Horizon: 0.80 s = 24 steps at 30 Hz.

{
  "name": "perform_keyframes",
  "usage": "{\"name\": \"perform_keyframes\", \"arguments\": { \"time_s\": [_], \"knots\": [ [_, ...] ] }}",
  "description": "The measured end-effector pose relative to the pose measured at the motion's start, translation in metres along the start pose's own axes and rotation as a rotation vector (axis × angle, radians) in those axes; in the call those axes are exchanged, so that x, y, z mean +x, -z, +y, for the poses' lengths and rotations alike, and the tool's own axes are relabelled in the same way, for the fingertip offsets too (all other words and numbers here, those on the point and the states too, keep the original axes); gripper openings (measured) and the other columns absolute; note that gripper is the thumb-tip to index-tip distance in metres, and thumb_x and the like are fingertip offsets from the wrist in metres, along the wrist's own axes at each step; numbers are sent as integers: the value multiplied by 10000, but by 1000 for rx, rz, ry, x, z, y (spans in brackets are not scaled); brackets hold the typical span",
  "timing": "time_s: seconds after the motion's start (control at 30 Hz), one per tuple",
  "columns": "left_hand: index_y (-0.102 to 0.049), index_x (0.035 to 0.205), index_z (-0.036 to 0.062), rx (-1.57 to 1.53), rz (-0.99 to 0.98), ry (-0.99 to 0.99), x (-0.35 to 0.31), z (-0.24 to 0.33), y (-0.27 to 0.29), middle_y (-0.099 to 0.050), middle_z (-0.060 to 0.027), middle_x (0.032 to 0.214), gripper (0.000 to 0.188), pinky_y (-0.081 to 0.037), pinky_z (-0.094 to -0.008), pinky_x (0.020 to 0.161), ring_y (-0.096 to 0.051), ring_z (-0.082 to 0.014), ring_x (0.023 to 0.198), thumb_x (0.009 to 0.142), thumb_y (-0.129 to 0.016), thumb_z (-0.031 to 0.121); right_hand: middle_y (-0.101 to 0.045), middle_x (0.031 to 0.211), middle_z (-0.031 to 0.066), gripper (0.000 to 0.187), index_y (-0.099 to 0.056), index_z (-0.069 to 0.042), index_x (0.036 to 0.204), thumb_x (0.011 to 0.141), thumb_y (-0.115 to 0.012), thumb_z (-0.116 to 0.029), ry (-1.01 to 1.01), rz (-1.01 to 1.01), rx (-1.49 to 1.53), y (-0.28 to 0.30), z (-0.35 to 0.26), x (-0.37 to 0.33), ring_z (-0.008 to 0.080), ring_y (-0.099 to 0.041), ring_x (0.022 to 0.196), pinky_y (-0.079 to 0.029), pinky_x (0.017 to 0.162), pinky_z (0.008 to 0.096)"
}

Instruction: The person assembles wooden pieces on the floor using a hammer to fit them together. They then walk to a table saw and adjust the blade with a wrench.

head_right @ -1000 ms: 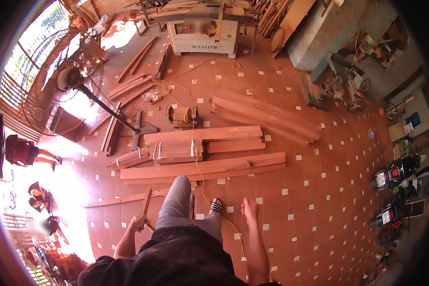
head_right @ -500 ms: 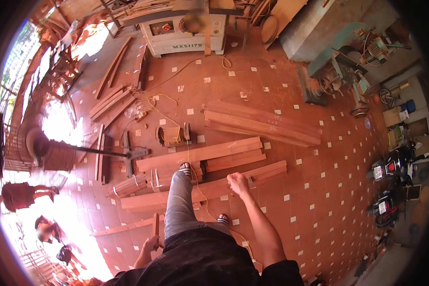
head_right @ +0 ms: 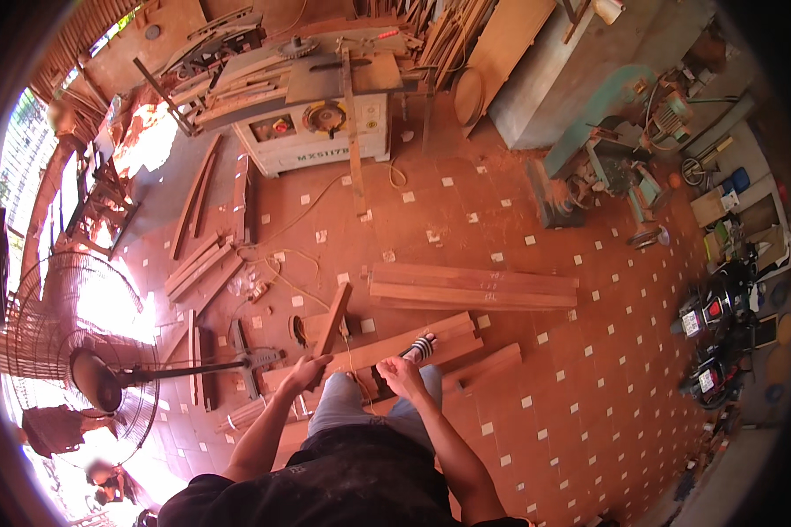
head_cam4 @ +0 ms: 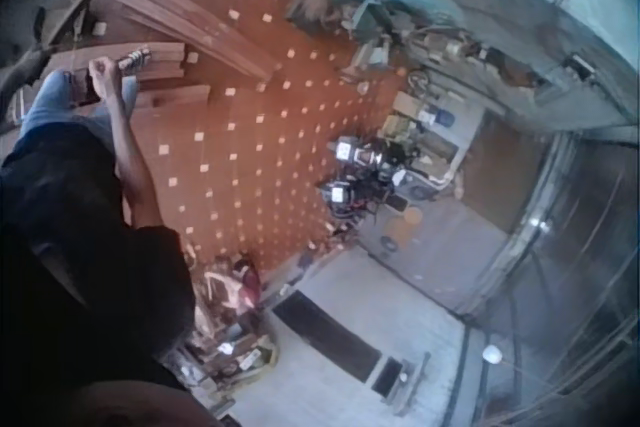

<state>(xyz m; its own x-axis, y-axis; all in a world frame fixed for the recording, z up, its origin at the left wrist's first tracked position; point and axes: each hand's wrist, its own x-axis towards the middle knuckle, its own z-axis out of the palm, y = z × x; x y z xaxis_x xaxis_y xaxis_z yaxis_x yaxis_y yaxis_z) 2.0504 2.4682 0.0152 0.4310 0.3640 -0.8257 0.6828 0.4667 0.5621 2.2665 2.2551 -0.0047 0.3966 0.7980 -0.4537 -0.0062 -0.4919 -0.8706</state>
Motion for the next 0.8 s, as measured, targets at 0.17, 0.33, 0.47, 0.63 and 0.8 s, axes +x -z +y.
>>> {"name": "perform_keyframes", "arguments": {
  "time_s": [0.17, 0.33, 0.47, 0.63, 0.8],
  "knots": [
    [-658, 839, 97, -343, -175, -234, 53, 146, -102, -563, 12, 690, 363, -448, -305, 551, -534, -117, 591, 1009, -642, 418, -702, 793, 55, 550, -702, -1, 1012, 1049, -568, -533, -57, 4, 166, 66, -87, 31, 114, -645, 634, -523, 567, 269],
    [-650, 1038, 72, -519, -374, -388, 85, 259, -190, -624, -27, 916, 363, -515, -315, 695, -610, -135, 807, 1084, -544, 417, -641, 735, 18, 532, -667, -40, 954, 1068, -531, -541, 5, 120, 383, 163, -127, 68, 87, -579, 588, -469, 521, 252],
    [-649, 1072, 58, -524, -441, -457, 97, 335, -233, -646, -53, 993, 388, -525, -330, 805, -615, -156, 903, 1083, -544, 431, -570, 698, -32, 455, -615, -103, 904, 1064, -553, -524, 61, 28, 485, 244, -158, 98, 66, -534, 564, -412, 499, 221],
    [-635, 1112, 63, -482, -420, -550, 117, 406, -258, -651, -60, 1041, 439, -556, -358, 788, -643, -173, 893, 1092, -493, 478, -594, 724, -31, 375, -669, -57, 1044, 1051, -620, -428, 143, 14, 482, 305, -197, 131, 53, -554, 569, -451, 505, 222],
    [-634, 1149, 59, -366, -464, -534, 163, 467, -277, -674, -78, 1079, 522, -547, -352, 796, -662, -186, 881, 1095, -433, 538, -603, 760, -16, 354, -663, -35, 1008, 1057, -620, -383, 230, 128, 276, 367, -218, 171, 65, -556, 600, -458, 533, 233]
  ]
}}
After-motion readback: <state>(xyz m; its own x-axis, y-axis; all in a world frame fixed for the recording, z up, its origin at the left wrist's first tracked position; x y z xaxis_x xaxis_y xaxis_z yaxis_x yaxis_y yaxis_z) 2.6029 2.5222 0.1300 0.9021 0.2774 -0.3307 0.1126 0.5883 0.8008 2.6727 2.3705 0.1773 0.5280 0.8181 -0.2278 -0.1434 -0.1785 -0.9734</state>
